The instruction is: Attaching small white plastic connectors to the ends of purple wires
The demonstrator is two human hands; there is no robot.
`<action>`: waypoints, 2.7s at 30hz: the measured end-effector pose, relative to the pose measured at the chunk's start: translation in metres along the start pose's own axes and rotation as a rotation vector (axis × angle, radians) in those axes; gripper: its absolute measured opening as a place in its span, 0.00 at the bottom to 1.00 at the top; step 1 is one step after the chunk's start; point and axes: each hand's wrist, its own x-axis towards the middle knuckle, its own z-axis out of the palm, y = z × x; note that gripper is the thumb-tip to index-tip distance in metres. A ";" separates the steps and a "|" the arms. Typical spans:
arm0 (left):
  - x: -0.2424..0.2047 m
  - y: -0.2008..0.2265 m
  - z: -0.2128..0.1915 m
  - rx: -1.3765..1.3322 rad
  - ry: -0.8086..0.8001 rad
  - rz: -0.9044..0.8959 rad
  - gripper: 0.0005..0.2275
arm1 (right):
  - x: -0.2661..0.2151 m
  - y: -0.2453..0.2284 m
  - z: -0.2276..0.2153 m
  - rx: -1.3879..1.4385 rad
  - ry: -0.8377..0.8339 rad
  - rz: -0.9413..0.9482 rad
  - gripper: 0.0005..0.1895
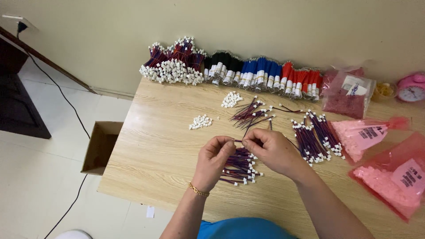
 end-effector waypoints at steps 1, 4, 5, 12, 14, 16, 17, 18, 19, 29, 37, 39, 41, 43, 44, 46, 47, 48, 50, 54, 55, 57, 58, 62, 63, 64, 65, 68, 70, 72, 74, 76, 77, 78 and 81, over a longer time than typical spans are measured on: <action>0.002 -0.008 0.000 0.000 0.000 0.000 0.08 | 0.001 0.001 0.001 0.000 0.000 0.000 0.05; 0.006 -0.021 -0.001 -0.036 0.005 -0.014 0.07 | 0.003 0.004 0.003 0.019 0.005 0.000 0.04; 0.005 -0.018 0.000 -0.033 0.013 -0.010 0.06 | 0.003 0.003 0.003 0.018 0.005 0.004 0.04; 0.003 -0.008 0.008 -0.042 0.089 0.038 0.05 | 0.003 0.013 0.011 0.167 0.042 0.053 0.04; 0.003 -0.013 0.008 -0.039 0.104 0.050 0.05 | 0.007 0.021 0.014 0.169 0.039 0.047 0.04; 0.002 -0.012 0.009 -0.036 0.118 0.061 0.05 | 0.008 0.021 0.015 0.172 0.037 0.041 0.03; 0.000 -0.009 0.010 -0.037 0.131 0.073 0.04 | 0.007 0.016 0.014 0.180 0.044 0.051 0.03; -0.001 -0.006 0.012 -0.039 0.145 0.086 0.04 | 0.005 0.012 0.014 0.187 0.050 0.061 0.02; -0.002 -0.002 0.011 -0.039 0.145 0.084 0.04 | 0.005 0.014 0.016 0.187 0.049 0.062 0.02; 0.000 -0.026 -0.004 0.307 0.190 0.247 0.02 | 0.011 0.025 0.032 -0.085 0.026 0.009 0.04; 0.073 -0.073 -0.046 0.356 0.125 -0.009 0.09 | 0.043 0.075 0.041 -0.003 0.187 0.014 0.04; 0.109 -0.099 -0.058 0.821 0.194 0.162 0.09 | 0.052 0.094 0.045 0.057 0.210 0.018 0.05; 0.135 -0.121 -0.057 0.986 0.211 0.174 0.09 | 0.055 0.086 0.043 0.058 0.220 0.048 0.04; 0.156 -0.140 -0.055 1.151 0.226 0.186 0.09 | 0.059 0.085 0.042 0.059 0.230 0.076 0.03; 0.164 -0.148 -0.053 1.279 0.216 0.208 0.11 | 0.062 0.089 0.041 0.058 0.233 0.085 0.03; 0.179 -0.163 -0.054 1.408 0.203 0.229 0.13 | 0.067 0.095 0.040 0.059 0.237 0.096 0.04; 0.185 -0.171 -0.056 1.476 0.190 0.235 0.09 | 0.068 0.097 0.039 0.072 0.236 0.106 0.03; 0.190 -0.179 -0.058 1.543 0.176 0.242 0.07 | 0.070 0.100 0.039 0.085 0.235 0.116 0.03; 0.199 -0.184 -0.059 1.573 0.150 0.233 0.07 | 0.071 0.105 0.038 0.089 0.224 0.115 0.04; 0.197 -0.191 -0.063 1.636 0.118 0.199 0.09 | 0.069 0.090 0.037 0.090 0.223 0.090 0.03; 0.192 -0.186 -0.063 1.637 0.121 0.205 0.09 | 0.068 0.091 0.038 0.091 0.226 0.085 0.03; 0.180 -0.177 -0.060 1.535 0.194 0.226 0.08 | 0.064 0.093 0.038 0.102 0.226 0.071 0.03; 0.170 -0.155 -0.053 1.536 0.194 0.233 0.08 | 0.062 0.085 0.033 0.103 0.231 0.068 0.03; 0.118 -0.079 -0.030 0.584 0.084 -0.164 0.08 | 0.052 0.063 0.025 0.073 0.223 0.031 0.04; 0.104 -0.063 -0.026 0.219 0.070 -0.217 0.07 | 0.051 0.060 0.025 0.089 0.209 0.026 0.05; 0.094 -0.058 -0.022 0.220 0.072 -0.208 0.07 | 0.047 0.055 0.025 0.090 0.211 0.017 0.05; 0.084 -0.054 -0.017 -0.036 0.090 -0.241 0.07 | 0.042 0.050 0.025 0.043 0.204 0.007 0.04; 0.060 -0.050 -0.014 -0.417 0.084 -0.281 0.09 | 0.030 0.035 0.026 -0.019 0.202 -0.027 0.04; 0.049 -0.049 -0.015 -0.540 0.061 -0.294 0.10 | 0.023 0.026 0.026 -0.035 0.206 -0.048 0.04; 0.038 -0.047 -0.016 -0.660 0.011 -0.300 0.11 | 0.016 0.019 0.026 -0.016 0.202 -0.041 0.03; 0.030 -0.044 -0.017 -0.677 0.003 -0.290 0.11 | 0.012 0.015 0.027 -0.026 0.205 -0.066 0.04; 0.022 -0.040 -0.017 -0.692 -0.010 -0.282 0.11 | 0.006 0.009 0.027 -0.035 0.212 -0.089 0.04; 0.019 -0.038 -0.017 -0.692 -0.005 -0.284 0.10 | 0.003 0.006 0.027 -0.050 0.220 -0.091 0.04; 0.016 -0.036 -0.017 -0.691 -0.001 -0.285 0.10 | 0.000 0.004 0.026 -0.065 0.228 -0.092 0.04; 0.012 -0.039 -0.018 -0.665 -0.007 -0.265 0.10 | -0.006 -0.003 0.025 -0.082 0.221 -0.118 0.04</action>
